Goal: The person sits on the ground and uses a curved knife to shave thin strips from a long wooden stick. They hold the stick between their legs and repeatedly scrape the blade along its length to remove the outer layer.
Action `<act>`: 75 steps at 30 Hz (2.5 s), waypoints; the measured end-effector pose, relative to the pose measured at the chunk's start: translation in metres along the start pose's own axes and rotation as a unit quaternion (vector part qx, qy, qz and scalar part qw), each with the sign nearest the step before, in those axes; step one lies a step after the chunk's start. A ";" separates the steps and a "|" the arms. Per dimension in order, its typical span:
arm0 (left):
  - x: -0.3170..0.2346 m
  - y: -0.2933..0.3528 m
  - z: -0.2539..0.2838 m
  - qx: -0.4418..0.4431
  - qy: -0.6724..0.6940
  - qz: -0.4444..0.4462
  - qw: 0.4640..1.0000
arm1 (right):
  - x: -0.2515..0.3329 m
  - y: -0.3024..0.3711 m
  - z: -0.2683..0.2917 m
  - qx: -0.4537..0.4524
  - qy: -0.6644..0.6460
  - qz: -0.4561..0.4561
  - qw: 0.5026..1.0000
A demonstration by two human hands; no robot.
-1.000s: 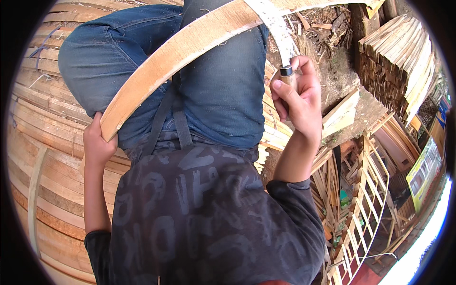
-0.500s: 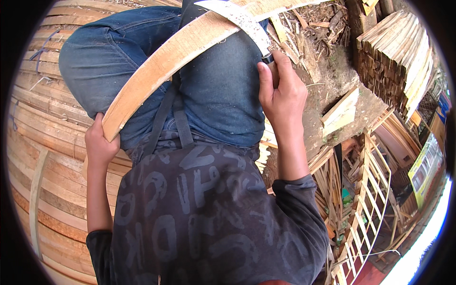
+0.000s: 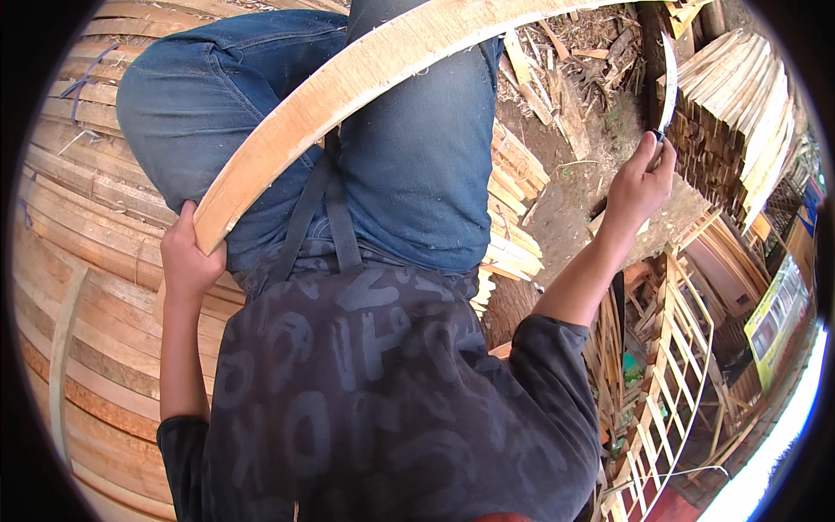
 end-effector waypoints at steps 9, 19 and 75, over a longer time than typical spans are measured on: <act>-0.011 -0.002 0.004 0.003 0.026 0.006 1.000 | 0.045 0.030 -0.043 0.107 -0.061 0.168 0.978; -0.015 -0.005 0.007 0.015 0.028 0.026 0.999 | 0.047 0.014 -0.048 0.122 0.018 0.214 0.969; -0.013 -0.012 0.017 0.067 0.068 0.025 0.995 | 0.037 -0.033 -0.044 0.137 -0.005 0.155 0.978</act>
Point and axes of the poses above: each hand's wrist, its own y-axis away from the middle knuckle, its own z-axis out of the back of the hand, x = y × z, the point moved 1 cm from there along -y, towards the middle knuckle, and after that the axes turned 7 degrees about -y, right-handed, at the moved point
